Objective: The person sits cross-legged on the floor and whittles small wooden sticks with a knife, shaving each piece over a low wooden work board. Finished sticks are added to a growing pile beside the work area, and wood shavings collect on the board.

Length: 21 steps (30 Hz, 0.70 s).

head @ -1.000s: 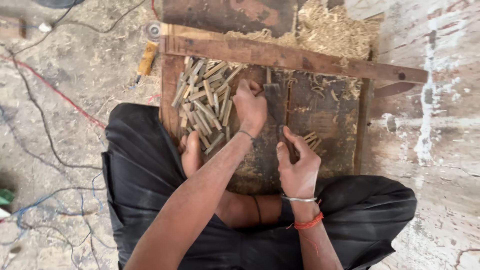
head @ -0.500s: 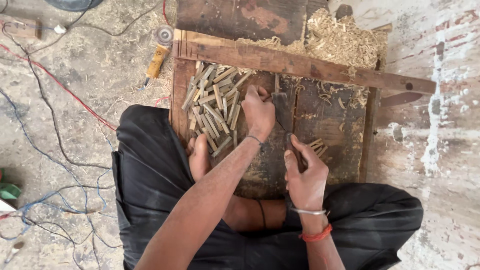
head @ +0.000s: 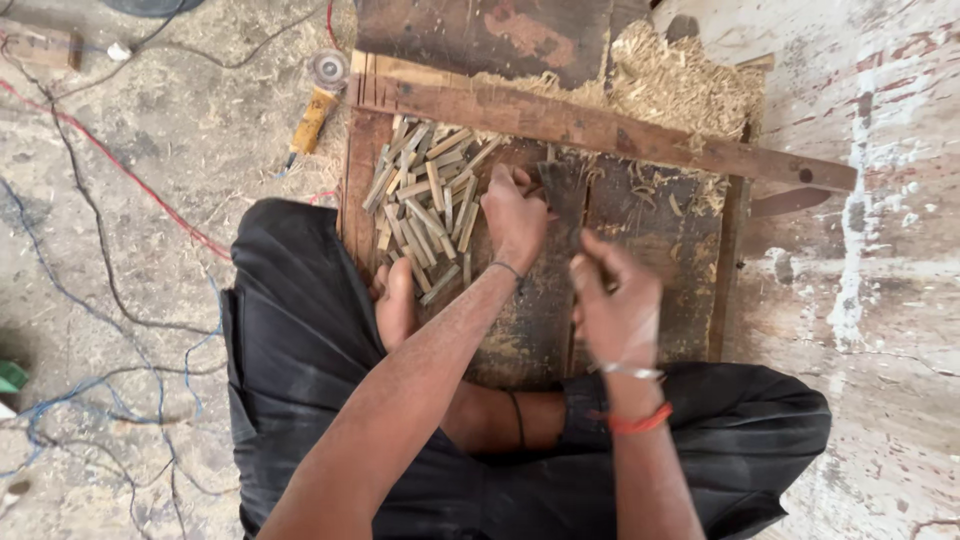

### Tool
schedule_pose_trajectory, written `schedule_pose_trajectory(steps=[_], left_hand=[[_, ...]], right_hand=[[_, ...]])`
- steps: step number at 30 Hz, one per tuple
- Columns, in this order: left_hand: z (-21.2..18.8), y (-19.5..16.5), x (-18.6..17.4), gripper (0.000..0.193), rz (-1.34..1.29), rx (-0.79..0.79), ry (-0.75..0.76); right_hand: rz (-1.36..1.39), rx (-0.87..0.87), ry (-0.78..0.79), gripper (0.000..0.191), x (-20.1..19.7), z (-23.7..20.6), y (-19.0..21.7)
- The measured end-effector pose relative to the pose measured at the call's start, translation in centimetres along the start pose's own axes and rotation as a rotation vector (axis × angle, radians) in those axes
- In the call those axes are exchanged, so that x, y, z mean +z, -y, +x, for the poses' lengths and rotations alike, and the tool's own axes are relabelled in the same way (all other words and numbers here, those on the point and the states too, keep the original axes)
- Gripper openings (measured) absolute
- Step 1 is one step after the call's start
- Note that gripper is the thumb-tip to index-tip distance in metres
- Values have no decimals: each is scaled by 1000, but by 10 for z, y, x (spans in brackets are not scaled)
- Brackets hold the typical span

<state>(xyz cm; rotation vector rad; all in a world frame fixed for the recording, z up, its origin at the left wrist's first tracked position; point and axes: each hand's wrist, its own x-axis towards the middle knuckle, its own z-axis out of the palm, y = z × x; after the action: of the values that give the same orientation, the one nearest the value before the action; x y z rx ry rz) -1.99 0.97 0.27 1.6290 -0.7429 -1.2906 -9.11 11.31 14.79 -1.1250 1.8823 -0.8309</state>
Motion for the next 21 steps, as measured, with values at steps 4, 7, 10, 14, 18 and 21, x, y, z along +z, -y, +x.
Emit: schedule_pose_trajectory(steps=[4, 7, 10, 14, 18, 21], left_hand=[[1, 5, 2, 17, 136, 248, -122], [1, 12, 5, 16, 152, 209, -113], [2, 17, 5, 17, 171, 208, -120], [3, 17, 8, 18, 151, 200, -119], [4, 13, 4, 17, 164, 210, -127], [4, 9, 2, 17, 38, 19, -33]], right_hand=[[38, 36, -44, 36, 8, -23, -15], [73, 45, -33, 38, 6, -30, -32], [79, 61, -54, 36, 11, -19, -41], [-1, -180, -148, 32, 28, -6, -39], [109, 0, -92, 31, 20, -3, -25], [1, 14, -37, 31, 6, 4, -14]])
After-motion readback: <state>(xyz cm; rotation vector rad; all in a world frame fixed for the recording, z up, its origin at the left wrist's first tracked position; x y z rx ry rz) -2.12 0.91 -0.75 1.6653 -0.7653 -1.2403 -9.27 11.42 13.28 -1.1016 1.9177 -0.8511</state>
